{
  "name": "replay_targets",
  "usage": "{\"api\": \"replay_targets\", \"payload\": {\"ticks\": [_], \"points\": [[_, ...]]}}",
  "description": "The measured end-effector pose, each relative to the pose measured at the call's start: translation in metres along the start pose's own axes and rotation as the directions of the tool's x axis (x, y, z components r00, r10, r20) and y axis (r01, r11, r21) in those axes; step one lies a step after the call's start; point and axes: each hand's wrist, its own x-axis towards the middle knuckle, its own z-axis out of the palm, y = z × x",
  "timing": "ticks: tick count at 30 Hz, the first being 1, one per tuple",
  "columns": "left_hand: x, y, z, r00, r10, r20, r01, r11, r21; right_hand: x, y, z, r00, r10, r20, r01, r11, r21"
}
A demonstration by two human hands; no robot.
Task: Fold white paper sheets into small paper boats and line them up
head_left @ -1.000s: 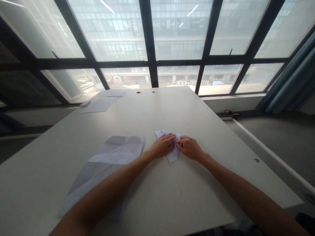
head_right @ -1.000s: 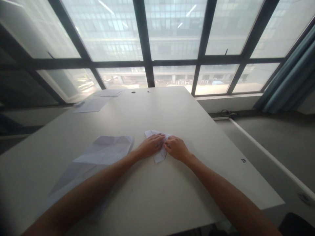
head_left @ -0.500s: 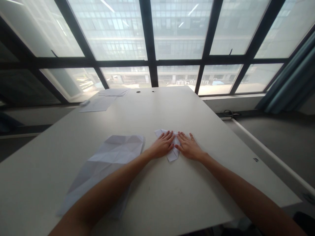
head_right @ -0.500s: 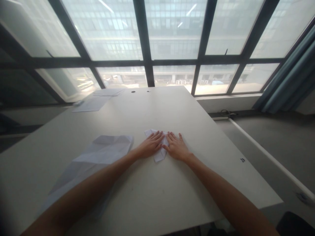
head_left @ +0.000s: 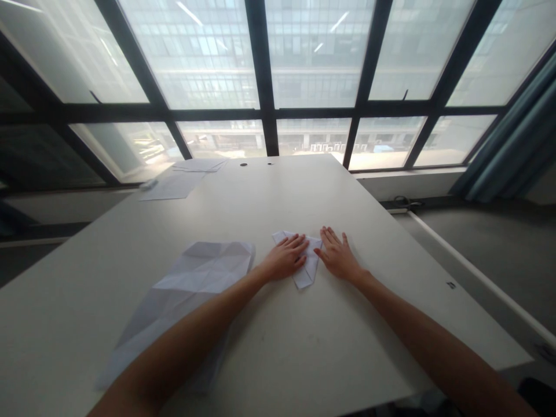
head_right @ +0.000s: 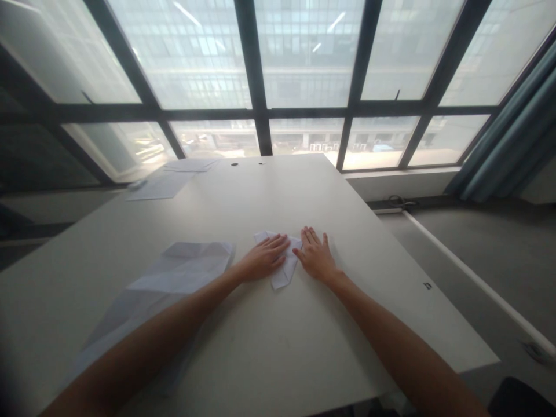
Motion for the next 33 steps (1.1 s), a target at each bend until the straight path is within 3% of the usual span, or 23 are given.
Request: {"api": "replay_targets", "payload": {"ticks": [4,9,21,33], "points": [[-0.002,0.001,0.000,1.000,-0.029,-0.012,0.029,0.999,0.019,-0.002,-0.017,-0.001,0.992,-0.103,0.071,0.099,0.993,0.064],[-0.003,-0.001,0.006,0.998,-0.063,0.013,0.062,0.997,0.037,-0.005,-0.022,0.000,0.985,-0.113,0.127,0.105,0.992,0.067],[-0.002,-0.019,0.005,0.923,-0.383,-0.018,0.383,0.924,0.008,-0.004,-0.016,-0.004,0.978,-0.147,0.149,0.146,0.989,0.022],[-0.002,-0.008,0.003,0.897,-0.428,-0.111,0.433,0.901,0.022,-0.002,-0.007,-0.007,0.968,-0.187,0.169,0.183,0.982,0.043]]}}
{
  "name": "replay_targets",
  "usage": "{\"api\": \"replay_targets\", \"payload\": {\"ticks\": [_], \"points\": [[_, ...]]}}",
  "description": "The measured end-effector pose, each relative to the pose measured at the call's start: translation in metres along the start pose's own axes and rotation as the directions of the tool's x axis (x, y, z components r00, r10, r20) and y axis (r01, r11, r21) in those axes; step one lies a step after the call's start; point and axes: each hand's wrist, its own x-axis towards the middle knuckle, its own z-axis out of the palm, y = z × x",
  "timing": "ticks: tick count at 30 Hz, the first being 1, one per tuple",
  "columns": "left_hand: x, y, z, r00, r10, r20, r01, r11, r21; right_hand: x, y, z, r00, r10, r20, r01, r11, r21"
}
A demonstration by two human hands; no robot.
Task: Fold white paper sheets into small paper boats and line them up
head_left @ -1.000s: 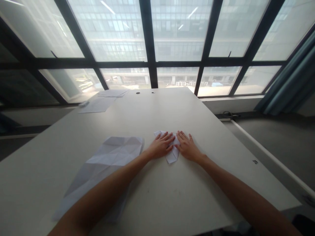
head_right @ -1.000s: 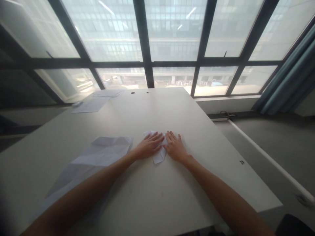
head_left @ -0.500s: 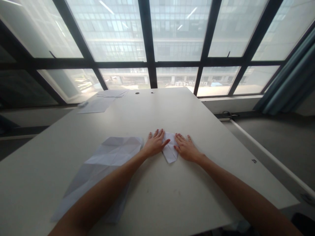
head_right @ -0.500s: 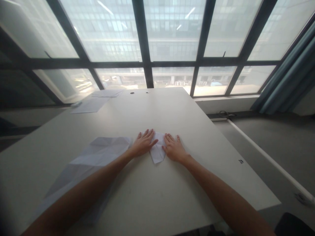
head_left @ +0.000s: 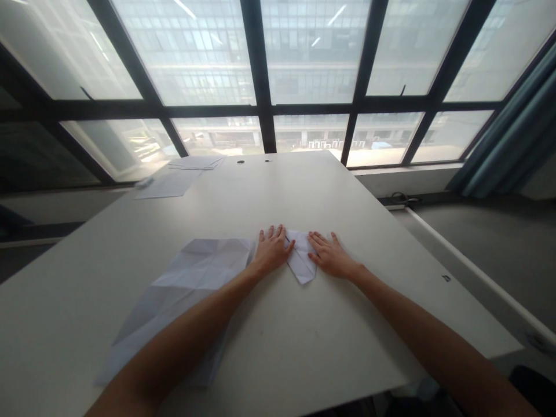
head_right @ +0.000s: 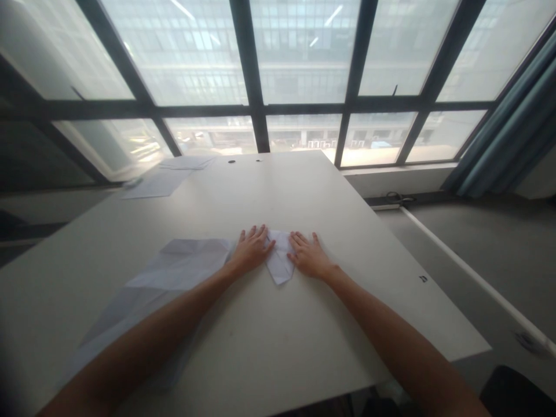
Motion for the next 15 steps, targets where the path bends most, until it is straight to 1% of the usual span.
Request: {"api": "replay_targets", "payload": {"ticks": [5,7,9,11,13,15], "points": [[0.002,-0.001,0.000,0.998,-0.008,-0.060,0.008,1.000,-0.007,-0.001,0.005,-0.003,0.999,-0.026,0.021,0.026,0.999,0.020],[0.004,-0.003,-0.002,0.995,0.044,-0.093,-0.047,0.998,-0.034,-0.002,0.010,-0.006,0.998,-0.050,0.037,0.048,0.998,0.041],[0.006,-0.004,-0.005,0.982,0.152,-0.114,-0.164,0.982,-0.099,-0.004,0.019,-0.010,0.994,-0.083,0.065,0.078,0.994,0.070],[0.007,-0.003,-0.006,0.948,0.302,-0.104,-0.317,0.927,-0.201,-0.006,0.031,-0.014,0.990,-0.111,0.090,0.102,0.990,0.102],[0.006,-0.001,-0.008,0.890,0.449,-0.084,-0.452,0.839,-0.303,-0.008,0.044,-0.018,0.988,-0.118,0.099,0.106,0.987,0.118],[0.004,0.001,-0.010,0.844,0.531,-0.079,-0.523,0.778,-0.348,-0.010,0.055,-0.021,0.993,-0.095,0.074,0.085,0.989,0.119]]}}
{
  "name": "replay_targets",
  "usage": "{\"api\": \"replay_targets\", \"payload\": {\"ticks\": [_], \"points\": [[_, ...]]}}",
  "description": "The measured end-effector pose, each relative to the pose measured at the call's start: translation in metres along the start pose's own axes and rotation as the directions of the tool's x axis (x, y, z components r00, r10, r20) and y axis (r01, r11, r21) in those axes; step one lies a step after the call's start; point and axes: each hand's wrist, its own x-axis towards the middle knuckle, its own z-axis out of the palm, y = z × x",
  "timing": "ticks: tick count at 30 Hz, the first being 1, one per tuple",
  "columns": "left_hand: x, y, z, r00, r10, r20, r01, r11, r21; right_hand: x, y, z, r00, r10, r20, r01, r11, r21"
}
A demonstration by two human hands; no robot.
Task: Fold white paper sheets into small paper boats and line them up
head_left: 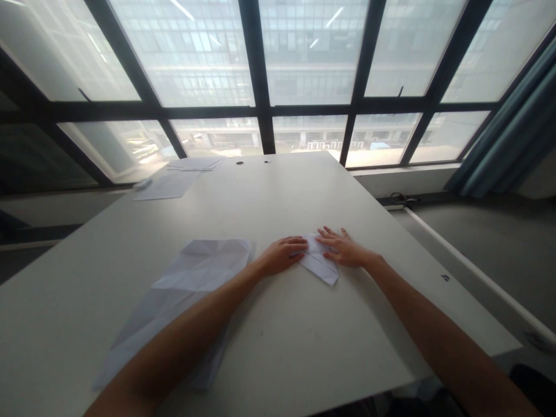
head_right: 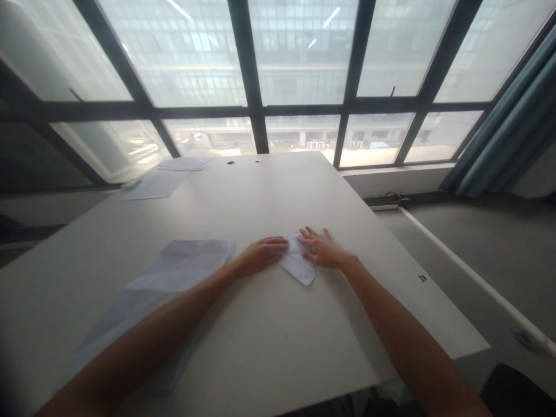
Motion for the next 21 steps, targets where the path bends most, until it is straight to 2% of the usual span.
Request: {"api": "replay_targets", "payload": {"ticks": [3,6,13,18,21], "points": [[0.000,0.006,-0.005,0.999,0.028,0.031,-0.029,0.999,0.028,-0.002,0.007,-0.003,0.988,0.039,-0.149,-0.041,0.999,-0.006],[0.000,0.011,-0.009,0.998,0.008,0.059,-0.012,0.997,0.075,-0.001,0.001,-0.005,0.965,0.023,-0.262,-0.024,1.000,-0.003],[0.000,0.011,-0.011,0.998,-0.015,0.062,0.008,0.995,0.099,-0.006,-0.036,-0.017,0.981,-0.047,-0.190,0.041,0.999,-0.034],[0.000,0.010,-0.011,0.998,-0.020,0.052,0.015,0.995,0.099,-0.012,-0.034,-0.027,0.985,-0.110,-0.131,0.110,0.994,-0.005],[0.002,0.008,-0.009,0.999,-0.028,0.034,0.025,0.995,0.096,-0.011,-0.028,-0.025,0.989,-0.043,-0.144,0.051,0.997,0.051]]}}
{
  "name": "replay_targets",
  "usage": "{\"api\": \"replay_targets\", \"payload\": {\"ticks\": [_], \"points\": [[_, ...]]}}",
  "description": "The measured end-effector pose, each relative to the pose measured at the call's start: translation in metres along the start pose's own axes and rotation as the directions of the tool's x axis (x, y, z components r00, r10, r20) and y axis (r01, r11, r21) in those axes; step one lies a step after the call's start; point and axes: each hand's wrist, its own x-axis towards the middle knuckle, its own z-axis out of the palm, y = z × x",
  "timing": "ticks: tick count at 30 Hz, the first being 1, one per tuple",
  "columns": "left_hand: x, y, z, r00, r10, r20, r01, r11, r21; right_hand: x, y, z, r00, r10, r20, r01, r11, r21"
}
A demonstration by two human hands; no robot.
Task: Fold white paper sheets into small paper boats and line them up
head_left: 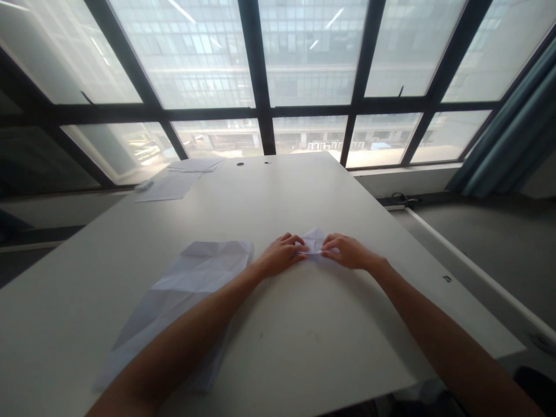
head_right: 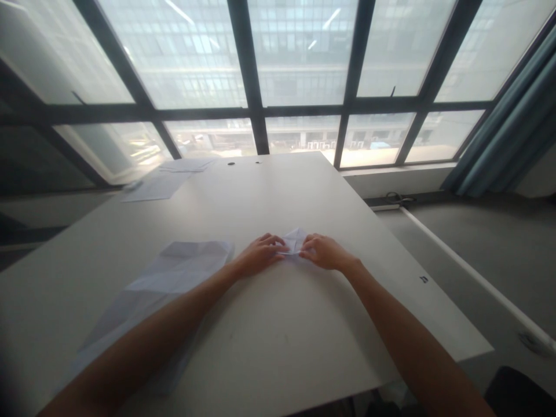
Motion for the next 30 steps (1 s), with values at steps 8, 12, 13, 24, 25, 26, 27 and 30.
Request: {"api": "replay_targets", "payload": {"ticks": [8,12,13,24,25,26,27,30], "points": [[0.001,-0.001,0.007,0.975,-0.189,-0.119,0.196,0.979,0.049,0.006,0.010,0.020,0.948,0.275,-0.160,-0.292,0.952,-0.093],[0.002,0.000,0.006,0.991,-0.083,-0.102,0.095,0.987,0.127,0.008,0.003,0.023,0.940,0.263,-0.215,-0.301,0.940,-0.164],[0.003,0.000,0.006,0.997,-0.022,-0.073,0.031,0.993,0.118,0.009,-0.001,0.024,0.946,0.249,-0.207,-0.288,0.940,-0.184],[0.003,0.007,0.014,0.996,0.086,-0.037,-0.091,0.981,-0.169,0.018,-0.037,0.047,0.954,0.233,-0.190,-0.254,0.963,-0.094],[0.003,0.008,0.015,0.997,0.067,-0.045,-0.074,0.981,-0.181,0.019,-0.035,0.048,0.951,0.240,-0.195,-0.258,0.964,-0.068],[0.003,0.008,0.017,0.998,0.048,-0.051,-0.057,0.979,-0.194,0.019,-0.033,0.048,0.945,0.259,-0.199,-0.273,0.961,-0.048],[0.003,0.007,0.019,0.998,0.030,-0.055,-0.041,0.977,-0.210,0.020,-0.030,0.048,0.937,0.286,-0.201,-0.299,0.954,-0.037],[0.004,0.002,0.024,0.998,-0.005,-0.064,-0.012,0.967,-0.253,0.020,-0.023,0.048,0.899,0.385,-0.208,-0.403,0.914,-0.049]]}}
